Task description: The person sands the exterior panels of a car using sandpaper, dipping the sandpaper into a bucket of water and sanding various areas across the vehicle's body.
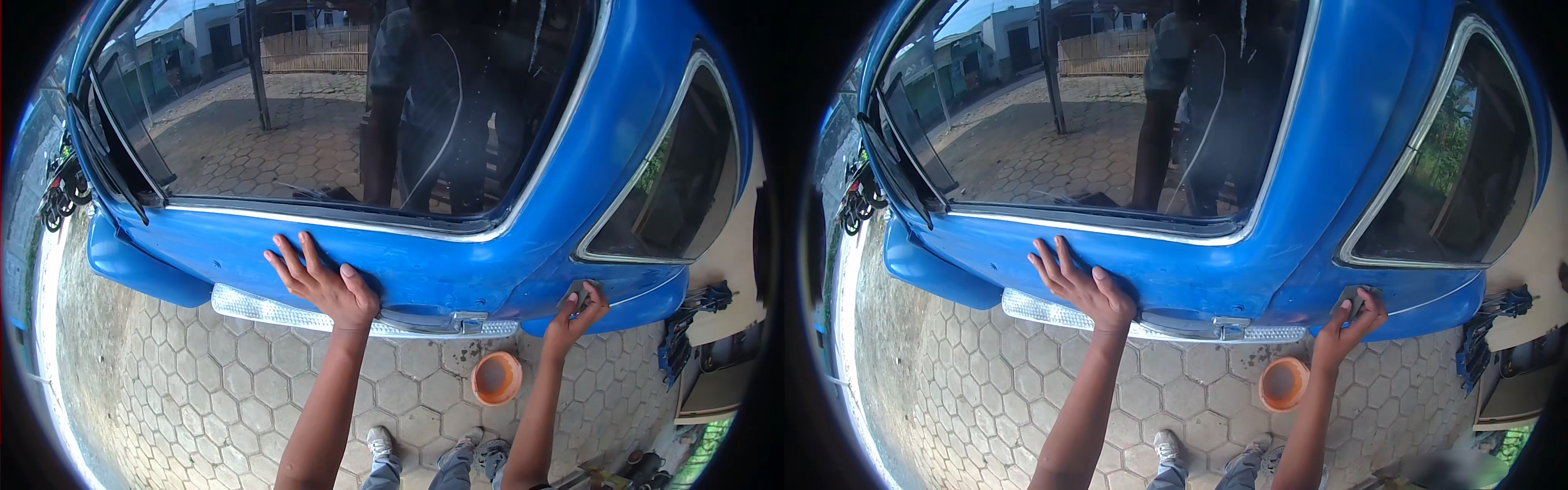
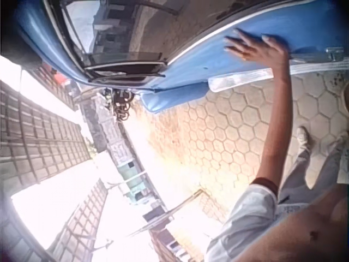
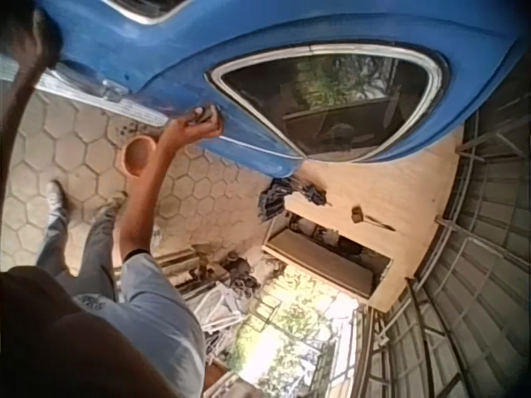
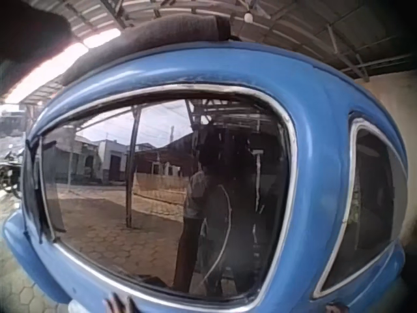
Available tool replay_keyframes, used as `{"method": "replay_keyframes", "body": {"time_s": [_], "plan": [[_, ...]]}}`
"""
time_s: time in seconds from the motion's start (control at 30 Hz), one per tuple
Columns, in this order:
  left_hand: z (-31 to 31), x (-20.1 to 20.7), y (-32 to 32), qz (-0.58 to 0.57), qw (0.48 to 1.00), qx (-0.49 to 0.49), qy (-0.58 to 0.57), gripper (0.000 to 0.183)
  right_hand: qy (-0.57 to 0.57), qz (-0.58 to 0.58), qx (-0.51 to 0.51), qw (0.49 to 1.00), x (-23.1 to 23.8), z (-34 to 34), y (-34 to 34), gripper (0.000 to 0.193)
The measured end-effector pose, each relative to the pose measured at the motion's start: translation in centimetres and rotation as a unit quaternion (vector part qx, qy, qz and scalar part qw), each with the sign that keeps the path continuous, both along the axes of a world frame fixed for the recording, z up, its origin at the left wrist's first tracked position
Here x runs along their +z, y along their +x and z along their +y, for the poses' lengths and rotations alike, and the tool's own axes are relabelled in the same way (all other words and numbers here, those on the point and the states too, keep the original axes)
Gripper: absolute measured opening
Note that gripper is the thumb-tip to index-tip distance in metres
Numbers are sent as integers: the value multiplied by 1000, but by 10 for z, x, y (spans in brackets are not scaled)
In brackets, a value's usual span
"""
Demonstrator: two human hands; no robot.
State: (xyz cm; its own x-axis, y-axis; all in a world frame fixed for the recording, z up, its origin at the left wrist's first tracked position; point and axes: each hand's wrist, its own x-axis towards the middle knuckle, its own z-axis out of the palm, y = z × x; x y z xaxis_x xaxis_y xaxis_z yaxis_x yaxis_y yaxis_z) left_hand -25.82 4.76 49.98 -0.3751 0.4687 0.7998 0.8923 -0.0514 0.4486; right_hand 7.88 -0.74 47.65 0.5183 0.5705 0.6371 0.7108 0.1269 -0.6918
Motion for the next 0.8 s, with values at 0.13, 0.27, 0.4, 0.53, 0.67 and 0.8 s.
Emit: {"method": "replay_keyframes", "body": {"time_s": [0.13, 0.27, 0.4, 0.53, 0.67, 0.8], "plan": [[4, -2, 2, -12, 1000, -4, 7, 64, 27, 90, 23, 995, 1, 9, 1, 18], [4, -6, 3, -14, 1000, -9, 3, 64, 54, 168, 58, 983, 13, 9, -44, 20], [4, -7, -2, -7, 1000, -9, 1, 65, 44, -61, 126, 989, 31, 17, -113, 16], [2, -8, -5, -7, 1000, -13, -1, 65, 10, -225, 202, 953, 10, 13, -55, 10], [3, -6, 1, -20, 999, -26, 4, 65, -4, -163, 65, 984, 1, 10, 53, 16], [4, -8, 1, -6, 1000, -17, -6, 65, 56, 45, 6, 997, -7, 19, 60, 20]]}}
